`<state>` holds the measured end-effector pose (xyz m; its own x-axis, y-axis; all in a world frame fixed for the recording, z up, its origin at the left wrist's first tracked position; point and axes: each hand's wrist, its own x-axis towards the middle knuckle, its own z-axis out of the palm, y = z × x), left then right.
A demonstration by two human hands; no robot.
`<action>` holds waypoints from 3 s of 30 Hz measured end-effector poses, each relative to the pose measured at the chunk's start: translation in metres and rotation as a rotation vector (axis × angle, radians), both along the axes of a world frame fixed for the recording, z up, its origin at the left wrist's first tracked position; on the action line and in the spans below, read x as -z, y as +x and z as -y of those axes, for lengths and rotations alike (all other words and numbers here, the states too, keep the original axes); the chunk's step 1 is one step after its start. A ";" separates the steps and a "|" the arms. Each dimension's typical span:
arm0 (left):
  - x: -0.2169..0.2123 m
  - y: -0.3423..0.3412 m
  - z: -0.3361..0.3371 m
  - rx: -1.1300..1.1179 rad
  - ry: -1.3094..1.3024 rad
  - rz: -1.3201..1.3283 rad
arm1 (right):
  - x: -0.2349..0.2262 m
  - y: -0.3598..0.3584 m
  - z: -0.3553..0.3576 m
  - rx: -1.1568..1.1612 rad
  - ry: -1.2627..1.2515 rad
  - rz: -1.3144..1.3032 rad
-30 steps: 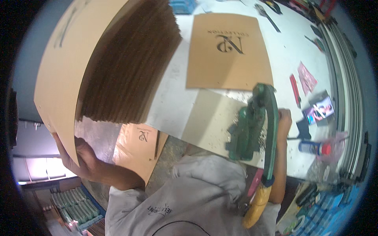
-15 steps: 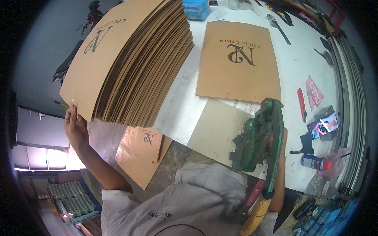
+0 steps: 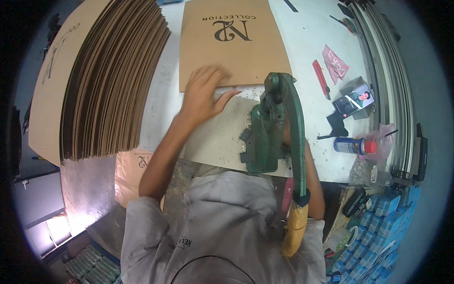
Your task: The person uses a green manual hole punch to create holes in individual cardboard sheets. They repeatedly pick up a sheet, align it under the punch, press the handle to punch holes, and place the finished sheet into a stack.
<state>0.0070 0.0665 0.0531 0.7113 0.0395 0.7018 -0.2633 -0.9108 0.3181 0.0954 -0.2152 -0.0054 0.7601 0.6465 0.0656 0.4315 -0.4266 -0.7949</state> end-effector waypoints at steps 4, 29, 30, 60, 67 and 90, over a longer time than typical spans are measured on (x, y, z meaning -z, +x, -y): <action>0.055 0.070 -0.024 0.179 0.114 -0.153 | -0.027 -0.015 -0.002 0.174 0.167 -0.230; 0.037 0.001 0.059 0.173 -0.086 -0.532 | -0.045 -0.018 0.011 0.398 -0.016 -0.388; 0.038 0.001 0.058 0.171 -0.090 -0.529 | -0.044 -0.012 0.031 0.317 -0.286 -0.075; 0.051 -0.062 0.009 -0.054 0.252 -0.522 | 0.009 -0.024 0.073 0.264 -0.171 0.185; 0.053 -0.046 -0.014 -0.037 0.304 -0.493 | 0.011 -0.020 0.044 0.276 0.069 -0.135; 0.062 0.001 0.039 0.104 -0.067 -0.300 | 0.019 0.006 0.004 0.423 0.524 -0.652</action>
<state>0.0079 0.0276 -0.0088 0.8885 -0.0054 0.4588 -0.2396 -0.8583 0.4537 0.1011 -0.2189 -0.0241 0.9147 0.3167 -0.2512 -0.2760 0.0352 -0.9605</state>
